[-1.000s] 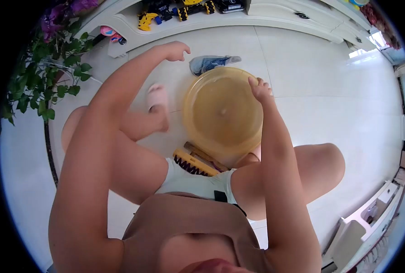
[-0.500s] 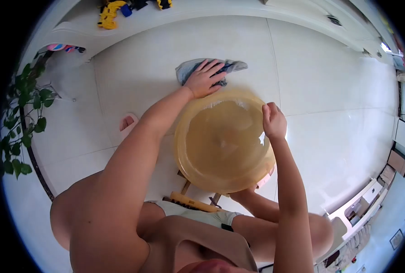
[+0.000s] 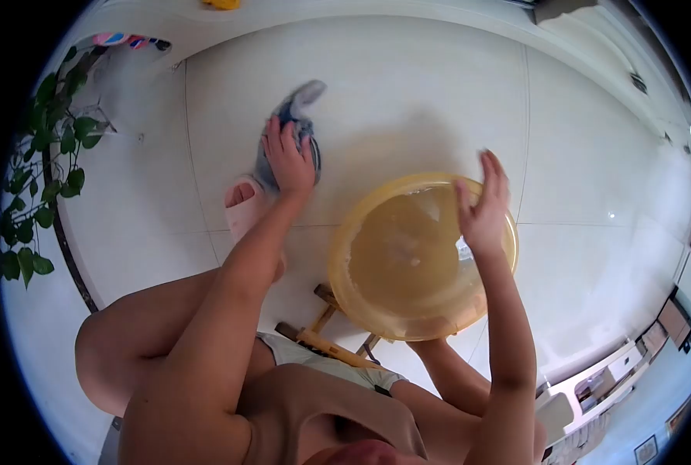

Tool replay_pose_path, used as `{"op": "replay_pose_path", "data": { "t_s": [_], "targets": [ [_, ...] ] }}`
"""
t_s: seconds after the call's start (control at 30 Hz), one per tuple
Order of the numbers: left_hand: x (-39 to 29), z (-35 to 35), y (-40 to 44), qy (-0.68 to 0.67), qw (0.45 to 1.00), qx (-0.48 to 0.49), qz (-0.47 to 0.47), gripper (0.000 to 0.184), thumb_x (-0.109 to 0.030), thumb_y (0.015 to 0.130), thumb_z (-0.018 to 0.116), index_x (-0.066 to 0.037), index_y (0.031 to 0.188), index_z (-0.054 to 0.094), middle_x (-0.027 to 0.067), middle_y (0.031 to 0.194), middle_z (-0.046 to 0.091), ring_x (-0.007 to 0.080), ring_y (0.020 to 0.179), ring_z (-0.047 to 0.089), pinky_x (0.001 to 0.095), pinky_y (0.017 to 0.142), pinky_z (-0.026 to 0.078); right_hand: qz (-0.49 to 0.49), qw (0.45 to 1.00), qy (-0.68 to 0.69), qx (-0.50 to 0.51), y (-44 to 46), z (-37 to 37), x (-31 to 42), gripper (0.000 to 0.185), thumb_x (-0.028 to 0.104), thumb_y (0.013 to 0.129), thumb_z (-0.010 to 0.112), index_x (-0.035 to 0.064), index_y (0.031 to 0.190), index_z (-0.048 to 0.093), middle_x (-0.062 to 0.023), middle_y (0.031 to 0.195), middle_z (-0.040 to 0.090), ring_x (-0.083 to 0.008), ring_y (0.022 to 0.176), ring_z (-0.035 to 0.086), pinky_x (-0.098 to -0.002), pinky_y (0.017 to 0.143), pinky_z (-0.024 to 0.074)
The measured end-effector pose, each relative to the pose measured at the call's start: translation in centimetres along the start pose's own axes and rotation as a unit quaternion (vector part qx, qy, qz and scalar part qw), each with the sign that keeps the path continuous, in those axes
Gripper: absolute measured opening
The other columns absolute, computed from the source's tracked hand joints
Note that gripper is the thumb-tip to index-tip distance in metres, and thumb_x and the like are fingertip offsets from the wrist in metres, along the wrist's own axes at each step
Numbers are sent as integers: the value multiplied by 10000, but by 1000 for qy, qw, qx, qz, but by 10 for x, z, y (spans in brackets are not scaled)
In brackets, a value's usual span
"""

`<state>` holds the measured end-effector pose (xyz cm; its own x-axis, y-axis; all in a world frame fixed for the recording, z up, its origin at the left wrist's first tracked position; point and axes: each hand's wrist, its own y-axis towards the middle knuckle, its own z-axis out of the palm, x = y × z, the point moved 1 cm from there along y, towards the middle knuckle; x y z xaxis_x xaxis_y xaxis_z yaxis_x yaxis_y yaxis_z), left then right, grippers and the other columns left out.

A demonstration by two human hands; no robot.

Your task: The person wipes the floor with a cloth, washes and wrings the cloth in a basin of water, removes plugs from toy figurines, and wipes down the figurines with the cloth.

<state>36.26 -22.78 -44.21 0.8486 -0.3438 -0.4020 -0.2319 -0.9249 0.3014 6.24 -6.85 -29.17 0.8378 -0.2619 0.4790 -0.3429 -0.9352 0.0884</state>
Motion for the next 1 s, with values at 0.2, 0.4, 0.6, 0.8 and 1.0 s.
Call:
{"op": "replay_pose_path", "data": {
  "t_s": [0.2,0.4,0.6,0.8,1.0],
  "targets": [
    [30,35,94,87,960,-152,-219,533,-353,924,564,17,1292,458,249,1401,444,425,1338,371,573,1110,239,-142,977,61,149,100,82,106,534,316,885,649,28,1311,504,-170,1359,500,-350,1208,515,-453,1019,417],
    [43,63,219,168,960,-131,-182,559,-420,850,610,5,1211,572,216,1253,581,405,1233,478,562,1071,299,-114,943,-17,313,161,104,146,546,353,914,616,28,1337,496,-171,1382,501,-344,1221,532,-441,1015,443],
    [-45,97,202,-172,981,-9,93,337,-324,808,721,-132,1085,701,108,1091,690,329,1036,632,405,928,500,-45,968,-38,243,165,86,79,451,347,892,619,28,1203,550,-176,1217,591,-364,1091,607,-460,907,505],
    [-180,105,114,-307,837,274,362,345,-164,749,729,-95,1078,653,70,1200,648,286,1245,531,428,1033,445,94,977,-36,186,120,10,12,492,292,899,634,29,1297,515,-181,1250,590,-350,1094,609,-438,885,515],
    [-105,52,71,-321,729,347,495,440,-160,747,741,-56,1156,616,85,1331,571,308,1356,427,509,1142,305,142,980,-104,95,37,-26,-28,554,415,942,578,31,1334,497,-166,1328,544,-346,1195,541,-465,939,478]
  ]
}}
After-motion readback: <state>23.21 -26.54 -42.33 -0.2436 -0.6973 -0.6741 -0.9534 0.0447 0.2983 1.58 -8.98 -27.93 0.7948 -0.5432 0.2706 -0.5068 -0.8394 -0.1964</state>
